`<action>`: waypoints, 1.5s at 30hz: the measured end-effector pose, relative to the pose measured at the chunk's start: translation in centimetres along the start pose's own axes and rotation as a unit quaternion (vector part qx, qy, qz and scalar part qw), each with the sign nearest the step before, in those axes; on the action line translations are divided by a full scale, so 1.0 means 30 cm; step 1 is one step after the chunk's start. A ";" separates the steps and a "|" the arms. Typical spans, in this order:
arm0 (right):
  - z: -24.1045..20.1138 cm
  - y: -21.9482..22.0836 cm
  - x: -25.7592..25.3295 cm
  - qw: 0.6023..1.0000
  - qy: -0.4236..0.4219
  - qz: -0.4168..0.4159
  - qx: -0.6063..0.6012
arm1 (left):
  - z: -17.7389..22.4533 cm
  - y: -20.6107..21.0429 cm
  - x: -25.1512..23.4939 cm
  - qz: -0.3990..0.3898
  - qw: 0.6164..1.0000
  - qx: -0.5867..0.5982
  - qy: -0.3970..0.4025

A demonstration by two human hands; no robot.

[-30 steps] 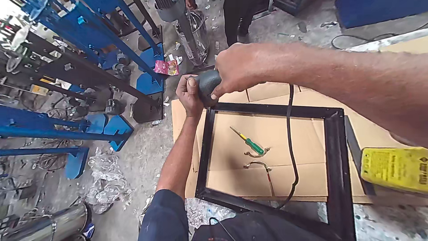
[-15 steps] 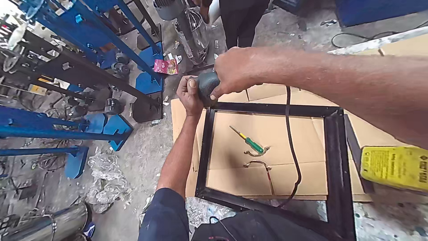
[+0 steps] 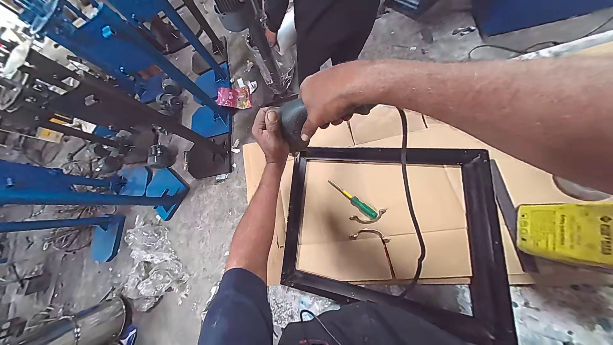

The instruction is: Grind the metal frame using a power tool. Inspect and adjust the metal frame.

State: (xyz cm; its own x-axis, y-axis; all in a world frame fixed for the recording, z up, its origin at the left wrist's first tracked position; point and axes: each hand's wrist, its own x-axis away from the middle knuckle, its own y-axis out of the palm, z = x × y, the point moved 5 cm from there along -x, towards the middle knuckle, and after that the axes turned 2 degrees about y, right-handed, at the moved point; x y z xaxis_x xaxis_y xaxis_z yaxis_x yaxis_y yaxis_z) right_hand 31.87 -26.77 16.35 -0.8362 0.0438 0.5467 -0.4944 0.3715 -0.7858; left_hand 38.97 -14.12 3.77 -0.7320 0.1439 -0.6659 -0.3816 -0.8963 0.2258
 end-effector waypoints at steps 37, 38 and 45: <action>0.015 0.015 -0.046 1.000 -0.010 -0.002 -0.010 | -0.004 -0.003 0.012 0.002 0.999 -0.029 -0.015; 0.016 0.016 -0.047 1.000 -0.013 -0.002 -0.007 | -0.003 -0.001 0.013 0.002 0.999 -0.028 -0.015; 0.016 0.019 -0.048 1.000 -0.011 -0.004 -0.015 | -0.010 -0.005 0.017 0.002 1.000 -0.023 -0.014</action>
State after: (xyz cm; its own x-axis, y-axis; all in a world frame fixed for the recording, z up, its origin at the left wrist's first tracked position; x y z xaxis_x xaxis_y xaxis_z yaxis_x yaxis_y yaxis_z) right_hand 32.66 -27.05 14.98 -0.8369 0.0201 0.5469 -0.4945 0.4003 -0.7715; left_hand 38.83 -14.04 3.17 -0.7491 0.1505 -0.6452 -0.3519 -0.9155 0.1951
